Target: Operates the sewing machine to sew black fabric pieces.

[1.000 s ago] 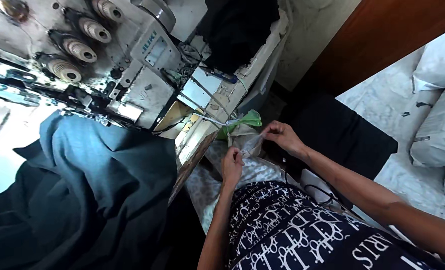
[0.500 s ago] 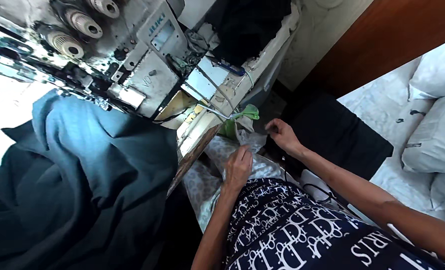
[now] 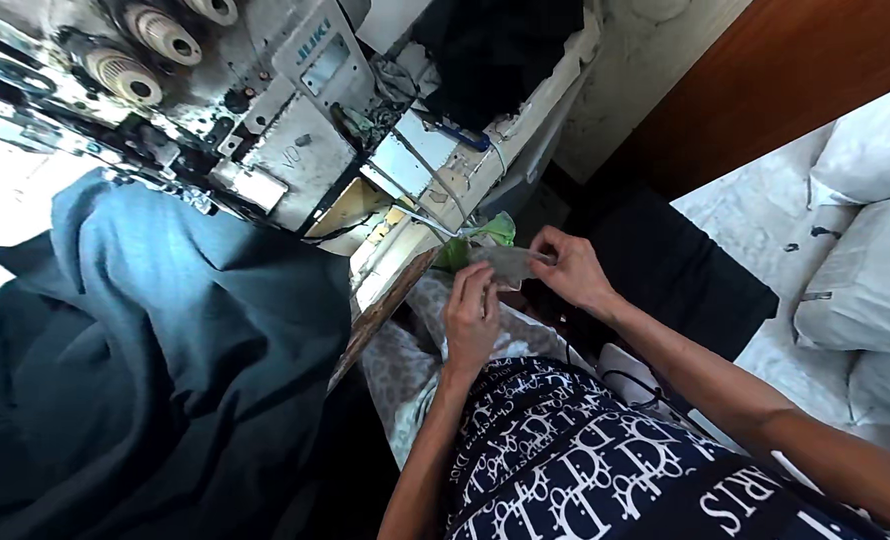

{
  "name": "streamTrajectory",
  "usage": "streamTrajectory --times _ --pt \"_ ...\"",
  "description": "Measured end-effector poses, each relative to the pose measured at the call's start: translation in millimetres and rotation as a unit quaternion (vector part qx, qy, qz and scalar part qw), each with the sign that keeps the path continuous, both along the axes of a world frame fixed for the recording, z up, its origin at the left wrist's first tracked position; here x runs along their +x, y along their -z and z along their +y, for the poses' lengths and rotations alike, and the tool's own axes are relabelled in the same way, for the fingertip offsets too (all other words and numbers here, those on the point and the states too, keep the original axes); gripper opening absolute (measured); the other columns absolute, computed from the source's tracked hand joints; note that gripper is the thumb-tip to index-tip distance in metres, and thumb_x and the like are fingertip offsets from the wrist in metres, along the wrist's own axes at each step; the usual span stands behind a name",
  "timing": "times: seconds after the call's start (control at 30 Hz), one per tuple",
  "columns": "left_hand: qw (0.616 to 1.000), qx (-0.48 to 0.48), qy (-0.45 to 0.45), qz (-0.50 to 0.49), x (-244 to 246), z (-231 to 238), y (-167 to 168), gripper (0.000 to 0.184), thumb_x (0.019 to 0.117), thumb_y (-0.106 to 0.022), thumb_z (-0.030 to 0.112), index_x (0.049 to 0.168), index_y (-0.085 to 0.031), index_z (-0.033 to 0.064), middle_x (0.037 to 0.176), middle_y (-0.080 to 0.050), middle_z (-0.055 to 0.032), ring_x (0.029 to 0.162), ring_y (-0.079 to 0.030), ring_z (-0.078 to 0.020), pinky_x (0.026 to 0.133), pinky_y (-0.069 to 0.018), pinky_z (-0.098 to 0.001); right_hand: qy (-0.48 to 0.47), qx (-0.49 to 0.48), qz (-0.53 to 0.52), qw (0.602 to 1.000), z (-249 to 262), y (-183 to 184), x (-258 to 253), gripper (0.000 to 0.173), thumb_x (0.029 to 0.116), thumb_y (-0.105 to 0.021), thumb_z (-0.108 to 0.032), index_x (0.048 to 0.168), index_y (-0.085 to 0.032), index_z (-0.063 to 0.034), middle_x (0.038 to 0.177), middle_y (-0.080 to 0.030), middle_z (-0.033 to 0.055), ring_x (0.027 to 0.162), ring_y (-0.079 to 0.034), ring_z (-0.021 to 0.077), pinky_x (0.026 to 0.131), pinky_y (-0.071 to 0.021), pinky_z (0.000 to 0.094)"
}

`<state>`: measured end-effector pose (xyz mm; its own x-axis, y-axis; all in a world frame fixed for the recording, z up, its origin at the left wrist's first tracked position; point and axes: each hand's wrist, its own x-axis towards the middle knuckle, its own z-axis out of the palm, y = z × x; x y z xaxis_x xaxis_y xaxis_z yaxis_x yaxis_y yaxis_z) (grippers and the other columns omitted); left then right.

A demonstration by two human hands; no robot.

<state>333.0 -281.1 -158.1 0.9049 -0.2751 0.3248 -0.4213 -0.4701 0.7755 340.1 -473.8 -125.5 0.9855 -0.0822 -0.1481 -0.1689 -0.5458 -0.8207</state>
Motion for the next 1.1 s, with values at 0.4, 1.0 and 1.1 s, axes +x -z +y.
streamTrajectory --times 0.4,1.0,1.1 --pt "0.995 0.072 0.022 0.067 16.3 -6.7 -8.3 0.045 0.0891 -0.071 -0.003 0.133 -0.063 -0.0011 0.143 -0.054 -0.0229 0.09 -0.072 -0.0301 0.072 -0.0617 -0.0428 -0.057 0.088 -0.085 0.991 -10.5 4.0 -23.6 0.009 0.1002 -0.063 -0.012 0.104 -0.067 -0.0041 0.083 -0.066 0.0056 0.061 -0.058 0.0079 0.057 -0.0499 0.0223" --pt "0.984 0.174 0.032 0.018 -7.6 29.3 -1.1 0.018 0.0908 -0.062 -0.005 0.099 -0.077 -0.0014 0.095 -0.071 -0.018 0.075 -0.071 -0.0321 0.063 -0.0572 -0.0472 -0.198 0.022 0.077 0.977 -19.3 3.5 -25.1 0.045 0.105 -0.047 -0.042 0.107 -0.078 -0.0093 0.156 -0.047 0.0141 0.143 -0.046 0.0294 0.111 -0.0423 0.0529" --pt "0.982 0.18 0.055 -0.014 -11.3 24.2 -3.9 0.016 0.0903 -0.062 -0.005 0.096 -0.077 -0.0013 0.094 -0.072 -0.018 0.078 -0.072 -0.0331 0.065 -0.0585 -0.0472 -0.163 -0.023 0.177 0.97 -7.8 4.6 -19.7 0.048 0.1096 -0.04 -0.042 0.119 -0.076 -0.0112 0.154 -0.05 0.0166 0.138 -0.05 0.0373 0.108 -0.0401 0.063"
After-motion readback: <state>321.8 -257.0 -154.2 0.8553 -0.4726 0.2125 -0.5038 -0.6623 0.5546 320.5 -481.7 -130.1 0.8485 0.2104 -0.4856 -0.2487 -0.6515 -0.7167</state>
